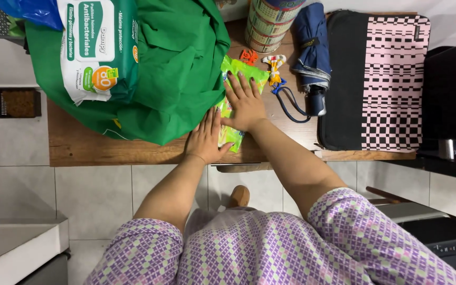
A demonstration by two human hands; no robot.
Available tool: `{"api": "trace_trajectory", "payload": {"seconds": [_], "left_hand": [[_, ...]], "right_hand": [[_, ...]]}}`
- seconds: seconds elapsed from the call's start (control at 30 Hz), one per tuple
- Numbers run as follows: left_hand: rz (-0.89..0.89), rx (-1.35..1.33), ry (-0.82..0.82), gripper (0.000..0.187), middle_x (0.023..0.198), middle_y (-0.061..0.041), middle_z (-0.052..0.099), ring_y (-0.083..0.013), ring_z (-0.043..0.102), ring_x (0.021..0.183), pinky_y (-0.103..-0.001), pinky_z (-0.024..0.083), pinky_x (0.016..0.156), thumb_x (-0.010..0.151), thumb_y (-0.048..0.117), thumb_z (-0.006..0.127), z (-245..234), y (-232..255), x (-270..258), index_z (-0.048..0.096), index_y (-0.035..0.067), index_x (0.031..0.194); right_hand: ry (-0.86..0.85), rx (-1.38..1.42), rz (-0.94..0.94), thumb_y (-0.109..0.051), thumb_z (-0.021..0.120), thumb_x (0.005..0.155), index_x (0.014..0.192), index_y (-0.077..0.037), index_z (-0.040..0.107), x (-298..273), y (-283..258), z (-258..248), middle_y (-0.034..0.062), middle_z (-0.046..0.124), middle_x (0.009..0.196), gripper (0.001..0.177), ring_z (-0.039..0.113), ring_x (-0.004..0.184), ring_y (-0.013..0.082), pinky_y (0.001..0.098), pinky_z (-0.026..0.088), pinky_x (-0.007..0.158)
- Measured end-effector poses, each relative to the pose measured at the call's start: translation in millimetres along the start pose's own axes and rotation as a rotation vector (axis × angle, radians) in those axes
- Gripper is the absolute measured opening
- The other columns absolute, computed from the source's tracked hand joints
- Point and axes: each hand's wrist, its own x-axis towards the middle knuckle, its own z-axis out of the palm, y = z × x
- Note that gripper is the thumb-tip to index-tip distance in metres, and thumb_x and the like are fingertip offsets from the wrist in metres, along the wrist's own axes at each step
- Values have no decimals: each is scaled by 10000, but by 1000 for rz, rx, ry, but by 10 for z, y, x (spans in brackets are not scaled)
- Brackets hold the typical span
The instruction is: The person picks up a green snack packet and places it on a printer, then picks up a wipes pack and places it on the printer. They fold a green tote bag and set it aside, then place a blue plastic bag into a small perforated tray and move the tray to a chair. They place a tube of cream on the chair, gather small colorful toys and place them into a blue bucket, and finally place a small white object into the same bucket.
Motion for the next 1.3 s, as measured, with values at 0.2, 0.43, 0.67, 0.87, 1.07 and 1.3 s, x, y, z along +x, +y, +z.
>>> {"api": "trace_trajectory", "payload": {"seconds": [0.2,0.43,0.67,0.87,1.07,1.3], "left_hand": [[-17,-24,-51,1145,1540,-248,237,-338,278,1426,-472,174,1189,700,629,652,91,-42,-35,163,-21,1506],[58,-43,-121,1063,1593,-163,170,-277,213,1465,-491,238,1147,686,600,679,-221,16,76,272,40,1494],[64,-135,-67,920,1561,-189,208,-324,179,1467,-500,261,1130,753,626,630,-125,-34,62,373,88,1453],[164,-292,-57,852,1571,-177,199,-313,138,1478,-483,239,1136,825,541,603,-157,-208,-13,287,105,1486],[239,-620,-151,876,1572,-176,202,-329,196,1441,-520,278,1117,860,429,605,-449,-501,-224,148,129,1544],[-279,-1821,-501,421,1004,-182,711,-280,716,886,-419,585,748,756,-1,787,-1149,174,-81,624,31,1143]], "right_hand": [[479,68,-316,-480,295,1009,1471,-89,393,-408,-63,583,187,399,1492,613,309,1411,364,516,264,1150],[401,169,-117,-423,474,973,1476,-130,391,-1021,-176,581,98,353,1540,588,275,1443,285,454,268,1148],[818,1381,613,-37,720,848,1508,-6,184,-772,-223,859,288,400,1408,851,430,1291,418,474,403,1088],[705,1578,835,-179,855,734,1084,-55,662,-689,-506,632,127,701,855,418,688,750,223,358,543,658],[728,1542,890,-147,823,728,975,-98,708,-1200,-1145,-1,84,714,752,278,696,640,177,304,549,570],[913,1690,661,64,832,621,1010,-71,670,-2074,-1416,-313,91,737,810,442,712,682,152,284,574,611]]}}
